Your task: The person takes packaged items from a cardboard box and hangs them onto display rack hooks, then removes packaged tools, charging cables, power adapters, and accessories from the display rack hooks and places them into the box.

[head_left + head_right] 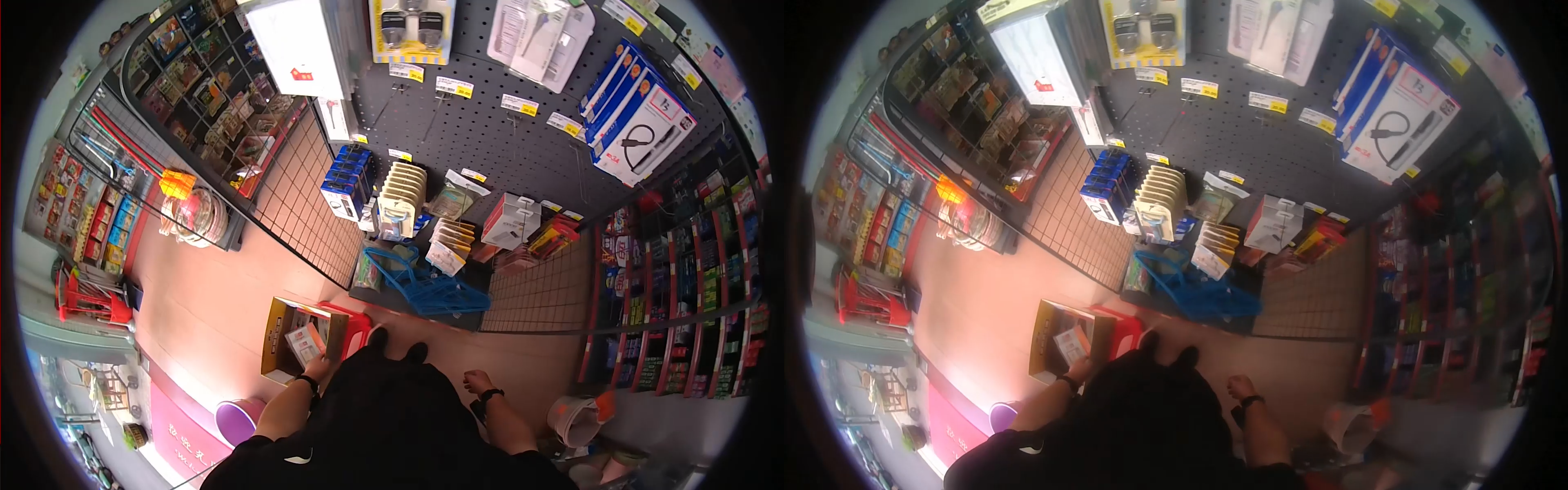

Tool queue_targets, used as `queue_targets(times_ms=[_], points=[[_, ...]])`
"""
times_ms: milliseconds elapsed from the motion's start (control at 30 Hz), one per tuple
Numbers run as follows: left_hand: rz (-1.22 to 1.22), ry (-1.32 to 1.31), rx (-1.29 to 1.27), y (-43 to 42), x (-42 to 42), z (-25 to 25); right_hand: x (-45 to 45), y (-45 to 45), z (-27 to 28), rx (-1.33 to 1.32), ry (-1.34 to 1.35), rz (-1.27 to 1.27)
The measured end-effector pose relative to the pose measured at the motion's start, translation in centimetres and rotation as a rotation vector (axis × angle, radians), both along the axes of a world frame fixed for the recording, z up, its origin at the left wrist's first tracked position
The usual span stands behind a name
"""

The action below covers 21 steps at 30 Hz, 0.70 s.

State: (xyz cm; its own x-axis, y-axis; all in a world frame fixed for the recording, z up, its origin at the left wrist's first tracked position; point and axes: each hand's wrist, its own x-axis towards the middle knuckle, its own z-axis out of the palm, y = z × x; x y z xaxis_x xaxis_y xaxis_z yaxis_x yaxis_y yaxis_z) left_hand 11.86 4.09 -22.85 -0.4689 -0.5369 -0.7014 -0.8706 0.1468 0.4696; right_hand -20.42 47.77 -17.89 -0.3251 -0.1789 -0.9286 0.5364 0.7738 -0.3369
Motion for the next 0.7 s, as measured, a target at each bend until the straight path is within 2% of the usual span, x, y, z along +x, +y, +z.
queue_targets(times_ms=[33,133,200,267,333,400,467,500,567,600,667,700], points=[[-0.034,-0.053,-0.067,0.5,-0.3,0.1,0.2,0.9,-0.7,0.008,-0.017,-0.016],[0.11,0.054,0.024,-0.8,1.7,-7.8,0.6,3.1,-2.5,0.03,-0.066,-0.084],[-0.174,0.181,-0.282,-1.9,2.6,-9.6,0.9,4.3,-3.8,-0.005,-0.066,-0.092],[0.064,0.025,-0.01,-1.3,1.0,-5.5,0.9,5.2,-5.9,-0.031,-0.012,0.094],[0.083,0.001,-0.032,-0.8,-0.5,-1.7,0.3,4.6,-5.2,-0.029,-0.032,0.003],[0.1,-0.023,-0.051,-1.1,-0.9,-0.3,-0.1,4.5,-6.1,-0.024,-0.054,-0.09],[0.132,0.065,-0.131,-2.0,-0.4,-0.8,-0.4,5.6,-10.7,-0.143,0.101,0.135],[0.131,0.064,-0.136,-2.8,0.3,-1.7,-0.7,4.7,-9.5,-0.148,0.1,0.134],[0.109,0.105,-0.196,-4.4,1.4,-3.4,-2.1,2.8,-5.0,-0.083,0.01,-0.026],[0.109,0.107,-0.197,-4.5,1.1,-2.3,-2.5,2.1,-3.4,-0.084,0.012,-0.027],[0.268,0.119,-0.049,-4.4,0.0,1.1,-2.8,1.0,-1.4,-0.025,0.057,-0.091],[0.266,0.12,-0.048,-5.0,0.3,0.5,-2.7,0.7,-1.4,-0.025,0.058,-0.093]])
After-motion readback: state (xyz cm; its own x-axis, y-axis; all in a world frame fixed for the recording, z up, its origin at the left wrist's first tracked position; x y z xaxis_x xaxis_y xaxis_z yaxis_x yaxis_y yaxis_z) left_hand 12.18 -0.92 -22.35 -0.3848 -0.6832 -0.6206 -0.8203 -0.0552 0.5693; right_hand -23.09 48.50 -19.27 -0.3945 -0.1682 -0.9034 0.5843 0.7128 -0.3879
